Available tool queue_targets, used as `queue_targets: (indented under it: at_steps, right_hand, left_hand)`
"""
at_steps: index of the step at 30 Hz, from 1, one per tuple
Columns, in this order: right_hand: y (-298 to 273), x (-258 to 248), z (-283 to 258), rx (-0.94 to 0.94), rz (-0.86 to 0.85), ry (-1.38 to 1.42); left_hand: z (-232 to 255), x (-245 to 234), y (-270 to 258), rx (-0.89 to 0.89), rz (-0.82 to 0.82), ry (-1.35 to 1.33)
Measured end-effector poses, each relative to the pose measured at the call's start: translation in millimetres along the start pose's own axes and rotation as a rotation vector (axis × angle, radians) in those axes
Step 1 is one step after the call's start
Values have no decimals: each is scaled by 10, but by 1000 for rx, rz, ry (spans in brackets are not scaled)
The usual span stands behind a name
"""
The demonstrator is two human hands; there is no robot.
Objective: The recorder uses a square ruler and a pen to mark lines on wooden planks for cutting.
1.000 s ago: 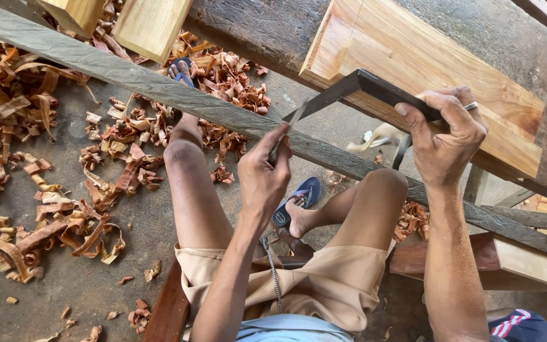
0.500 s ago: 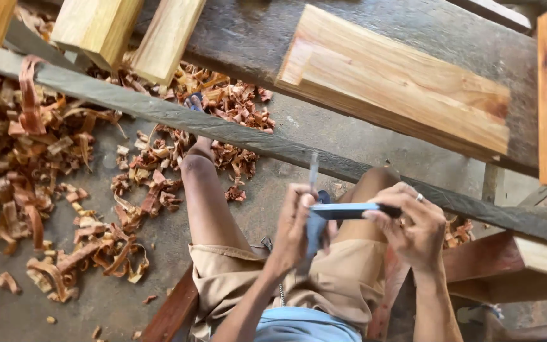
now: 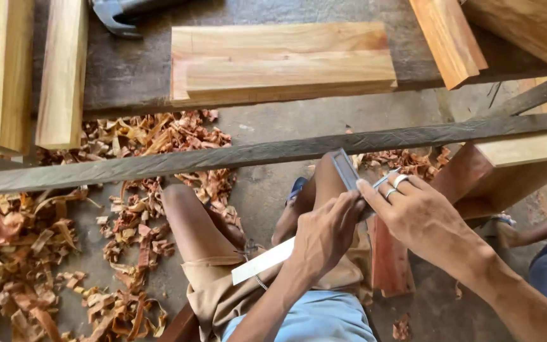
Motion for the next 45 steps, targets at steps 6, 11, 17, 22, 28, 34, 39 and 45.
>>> queue_targets:
  at_steps: [6, 11, 17, 22, 28, 34, 39, 45]
  right_hand:
    - [-107, 627, 914, 262, 125, 49]
    - [419, 823, 1329, 573, 816, 949]
    - [1425, 1151, 1475, 440, 966, 1105]
    - [1789, 1362, 1602, 418, 972, 1178]
    - [1857, 1388, 1588, 385, 1016, 1062]
    - [1851, 1445, 1591, 402, 1008, 1043]
    - [1869, 1391, 1547, 371, 1013, 1068]
    - [1873, 1359, 1508, 370, 961, 1006]
  left_hand:
    - [-171, -205, -167, 6, 45, 10]
    - [-536, -20, -266, -112, -58, 114]
    - [-914, 515, -585, -107, -288, 111]
    - [-1390, 970, -860, -69, -492, 182]
    - [-1335, 921, -832, -97, -550, 194]
    - [-1144, 684, -657, -235, -609, 238]
    - [-1151, 546, -581, -281, -594, 236]
    - [-1123, 547, -567, -257, -586, 214]
Point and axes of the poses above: each hand's wrist, its own y-axis towards the middle knuckle, its own x-axis out of the palm, z = x × y, the point moved 4 cm from there along y, towards the middle knuckle, and after that the axes turned 12 degrees about -x, right-handed, at the moved point
